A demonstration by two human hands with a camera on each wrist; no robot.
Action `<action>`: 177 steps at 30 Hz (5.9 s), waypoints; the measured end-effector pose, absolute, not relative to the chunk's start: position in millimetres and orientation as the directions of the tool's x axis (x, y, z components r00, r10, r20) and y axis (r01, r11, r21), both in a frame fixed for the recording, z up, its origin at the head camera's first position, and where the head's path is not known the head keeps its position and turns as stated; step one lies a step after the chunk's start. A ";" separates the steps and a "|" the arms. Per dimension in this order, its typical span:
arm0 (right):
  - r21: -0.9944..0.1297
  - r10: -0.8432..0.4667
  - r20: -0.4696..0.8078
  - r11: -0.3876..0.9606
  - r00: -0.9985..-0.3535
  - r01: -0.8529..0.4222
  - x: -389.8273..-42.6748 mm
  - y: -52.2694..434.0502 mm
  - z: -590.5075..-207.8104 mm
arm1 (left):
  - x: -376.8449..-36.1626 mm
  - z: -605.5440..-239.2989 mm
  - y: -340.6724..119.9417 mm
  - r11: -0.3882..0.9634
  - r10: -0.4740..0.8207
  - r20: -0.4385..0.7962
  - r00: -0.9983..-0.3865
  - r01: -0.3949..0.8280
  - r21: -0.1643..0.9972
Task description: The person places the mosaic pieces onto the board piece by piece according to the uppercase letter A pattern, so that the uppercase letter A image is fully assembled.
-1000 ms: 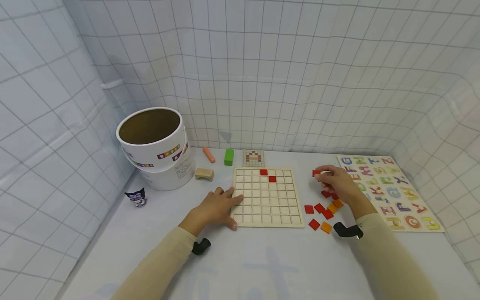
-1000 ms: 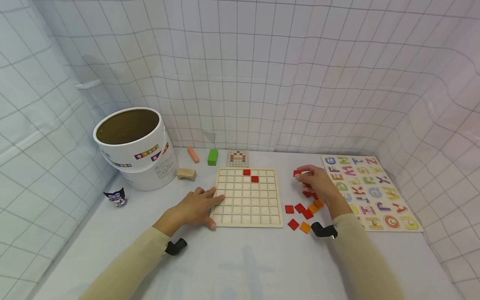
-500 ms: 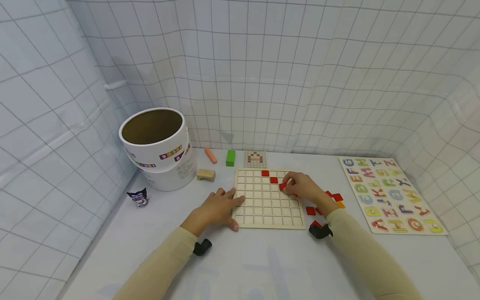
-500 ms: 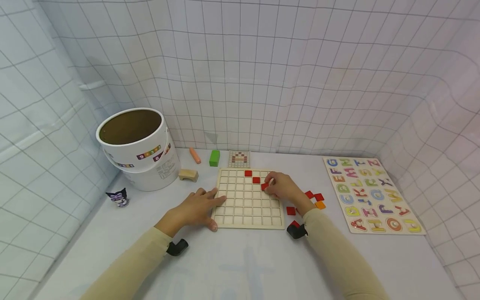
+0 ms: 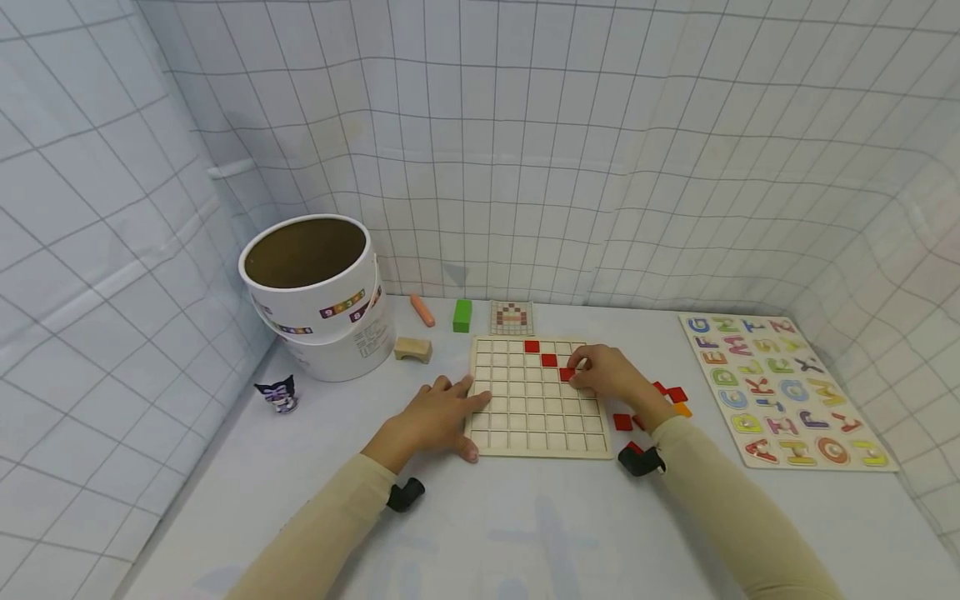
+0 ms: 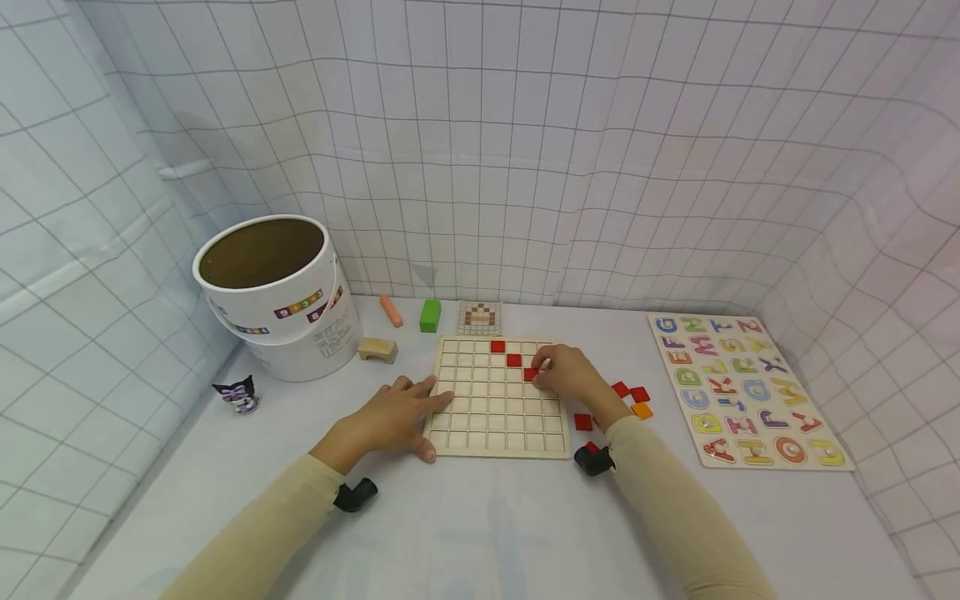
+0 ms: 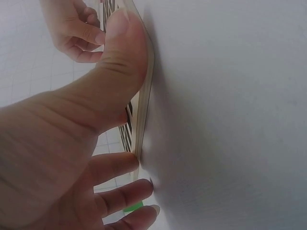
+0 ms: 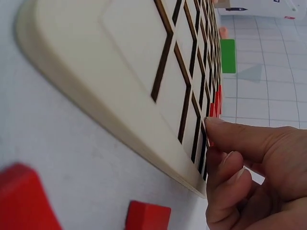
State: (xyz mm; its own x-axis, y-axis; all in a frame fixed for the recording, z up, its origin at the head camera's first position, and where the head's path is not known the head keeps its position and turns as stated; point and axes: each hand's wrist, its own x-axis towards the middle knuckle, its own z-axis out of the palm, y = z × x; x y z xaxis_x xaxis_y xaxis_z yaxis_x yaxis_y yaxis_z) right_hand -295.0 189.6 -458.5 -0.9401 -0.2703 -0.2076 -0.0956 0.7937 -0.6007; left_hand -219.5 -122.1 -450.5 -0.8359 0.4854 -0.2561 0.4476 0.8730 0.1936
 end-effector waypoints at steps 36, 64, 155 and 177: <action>-0.641 -0.154 -0.200 0.767 -0.968 0.010 -254.9 320.2 -467.9 | -218.6 -447.9 -115.7 0.889 0.458 -0.283 -0.843 0.425 0.171; -0.878 -0.241 -0.272 0.459 -0.932 0.137 -258.8 210.0 -469.8 | -213.7 -442.3 -112.6 0.898 0.438 -0.296 -0.849 0.400 0.181; -0.757 -0.234 -0.194 0.654 -0.953 -0.007 -234.1 196.6 -476.5 | -214.5 -448.4 -112.4 0.895 0.442 -0.277 -0.853 0.397 0.204; -0.699 -0.171 -0.177 0.715 -0.969 0.002 -212.0 262.3 -471.9 | -215.7 -447.5 -113.7 0.901 0.430 -0.301 -0.851 0.382 0.206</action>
State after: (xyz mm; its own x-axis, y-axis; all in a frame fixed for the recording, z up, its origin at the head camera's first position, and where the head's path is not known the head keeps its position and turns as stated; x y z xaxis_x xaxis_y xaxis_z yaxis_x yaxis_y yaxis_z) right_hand -212.0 262.3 -471.9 -0.9691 -0.1714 -0.1775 0.0016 0.7147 -0.6994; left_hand -215.7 -113.7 -447.5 -0.8512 0.4300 -0.3009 0.3822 0.9008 0.2062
